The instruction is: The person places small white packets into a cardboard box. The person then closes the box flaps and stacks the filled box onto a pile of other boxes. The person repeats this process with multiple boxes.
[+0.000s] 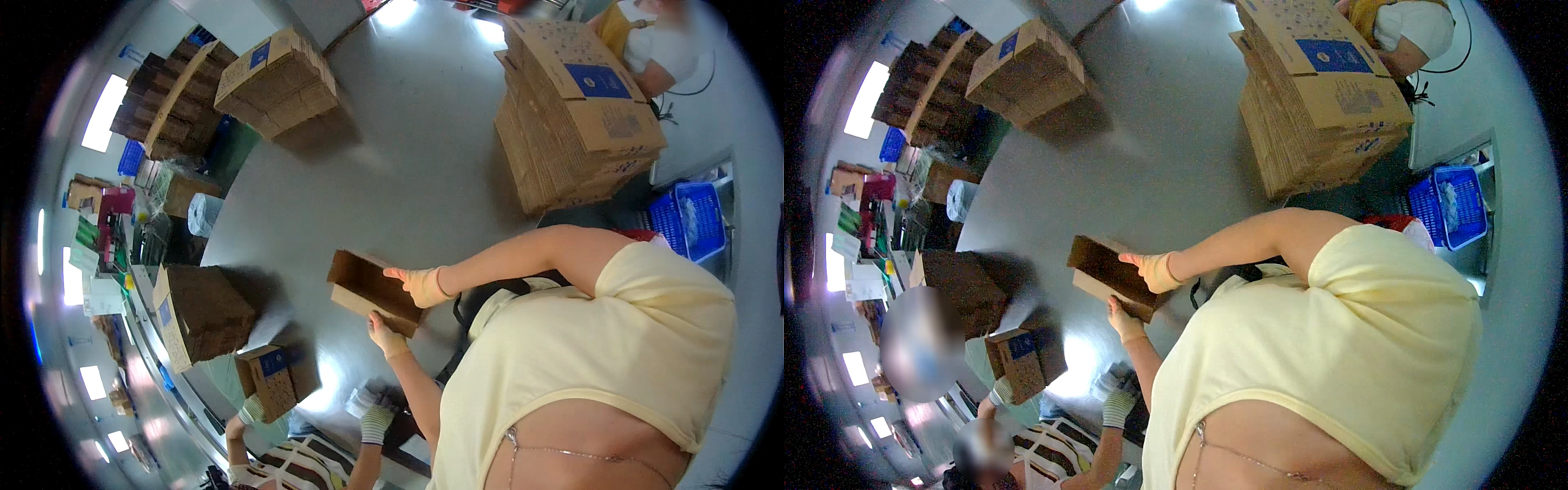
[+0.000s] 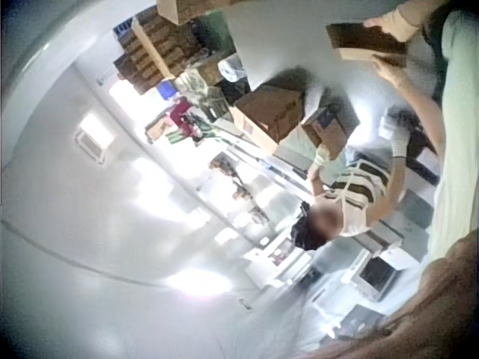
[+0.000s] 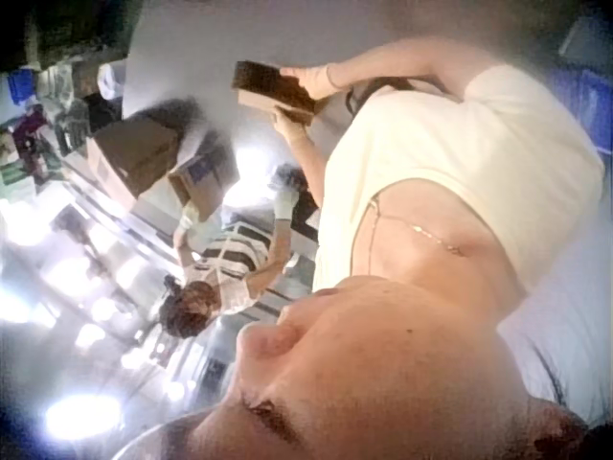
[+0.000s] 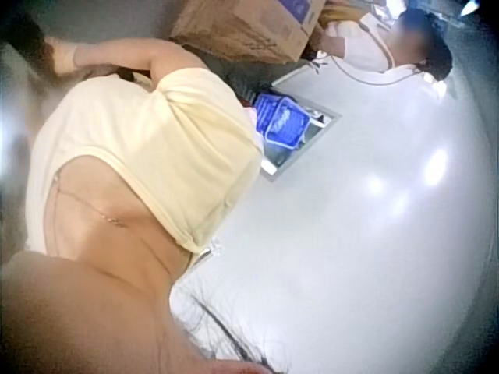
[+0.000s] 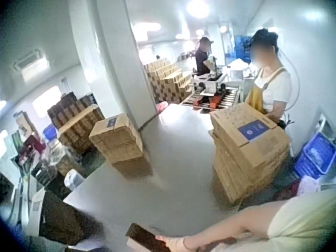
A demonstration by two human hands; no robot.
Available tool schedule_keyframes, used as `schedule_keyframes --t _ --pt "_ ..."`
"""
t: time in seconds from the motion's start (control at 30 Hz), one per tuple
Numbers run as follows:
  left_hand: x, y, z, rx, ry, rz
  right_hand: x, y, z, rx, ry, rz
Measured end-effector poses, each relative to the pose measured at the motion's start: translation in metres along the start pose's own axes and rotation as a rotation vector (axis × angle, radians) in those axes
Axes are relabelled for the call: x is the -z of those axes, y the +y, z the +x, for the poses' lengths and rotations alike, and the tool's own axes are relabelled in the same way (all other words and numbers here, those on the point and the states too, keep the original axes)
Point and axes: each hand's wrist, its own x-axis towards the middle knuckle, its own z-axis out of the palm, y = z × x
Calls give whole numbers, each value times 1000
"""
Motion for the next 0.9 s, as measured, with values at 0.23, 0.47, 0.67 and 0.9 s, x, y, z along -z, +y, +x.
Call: schedule_keyframes --t 0.23,0.47,0.67,0.9 --pt "-62 -7 -9 -155 233 939 -8 7 -5 -11 -34 9" --pt "-39 -4 -11 -136 -70 336 -16 5 16 93 24 115" --pt "-16 -13 -68 -464 287 914 -15 3 17 56 31 67" --pt "84 -55 -180 -558 495 1704 -10 6 15 8 30 110"
